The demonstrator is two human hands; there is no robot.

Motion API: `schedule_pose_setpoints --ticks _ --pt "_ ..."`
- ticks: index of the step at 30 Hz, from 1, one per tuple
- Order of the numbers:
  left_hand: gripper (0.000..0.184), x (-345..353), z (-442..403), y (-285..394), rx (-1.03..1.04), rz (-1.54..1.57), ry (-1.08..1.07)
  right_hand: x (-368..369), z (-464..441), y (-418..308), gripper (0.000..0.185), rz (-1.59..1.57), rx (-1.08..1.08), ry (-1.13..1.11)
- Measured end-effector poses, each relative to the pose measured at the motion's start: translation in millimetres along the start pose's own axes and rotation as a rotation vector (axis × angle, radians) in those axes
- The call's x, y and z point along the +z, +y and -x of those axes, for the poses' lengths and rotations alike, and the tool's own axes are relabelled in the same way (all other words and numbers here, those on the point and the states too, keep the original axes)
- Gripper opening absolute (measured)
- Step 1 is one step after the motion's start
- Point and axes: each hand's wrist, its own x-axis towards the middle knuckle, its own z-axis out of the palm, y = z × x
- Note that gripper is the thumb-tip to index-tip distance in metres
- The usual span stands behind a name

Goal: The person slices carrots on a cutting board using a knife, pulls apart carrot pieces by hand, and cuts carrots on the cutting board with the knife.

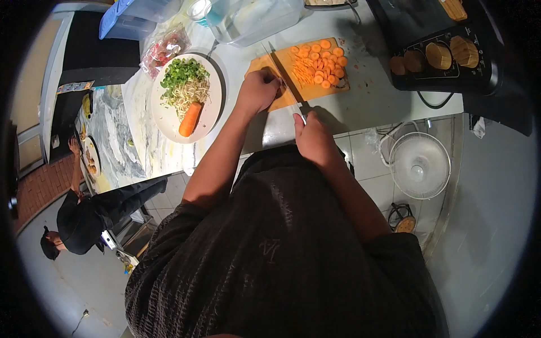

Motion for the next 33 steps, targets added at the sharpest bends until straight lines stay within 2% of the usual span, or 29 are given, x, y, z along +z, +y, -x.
schedule_pose_setpoints --ticks 6,9,11,15,18,20,24,27,29,33 --pt "0.028 0.8 6.5 1.7 0.037 -0.08 0.063 6.6 -6.0 3.3 0.043 -0.058 -0.026 0.0" --pt "0.031 6.4 2.8 -4.3 0.126 -0.176 0.129 6.1 -7.1 2.9 0.043 -0.09 -0.059 0.019" --pt "0.029 7.4 -2.0 -9.1 0.086 -0.036 0.068 1.5 -5.1 -3.1 0.043 -0.102 -0.017 0.015" --pt "0.029 0.6 3.3 0.9 0.083 -0.059 0.069 6.4 -1.4 8.6 0.041 -0.051 -0.034 0.033" --pt "0.03 0.1 4.9 -0.1 0.0 -0.012 0.015 3.7 8.2 17.0 0.039 -0.034 0.005 0.071" --pt "0.029 4.7 0.1 -7.0 0.09 -0.018 0.073 1.1 10.0 23.1 0.038 -0.063 -0.046 0.14" --pt "0.028 7.0 -3.0 -10.6 0.096 0.049 0.074 -3.8 11.6 15.1 0.039 -0.098 -0.017 0.09" --pt "0.025 4.5 -2.8 -8.8 0.065 0.139 0.029 -4.8 10.2 12.5 0.04 -0.105 -0.03 0.124" --pt "0.022 3.2 -0.9 -7.1 0.013 0.316 -0.053 -5.8 9.8 10.9 0.038 -0.138 -0.05 0.126" --pt "0.021 1.3 1.0 -4.8 0.01 0.252 -0.063 -4.4 10.3 7.1 0.039 -0.134 -0.01 0.084"
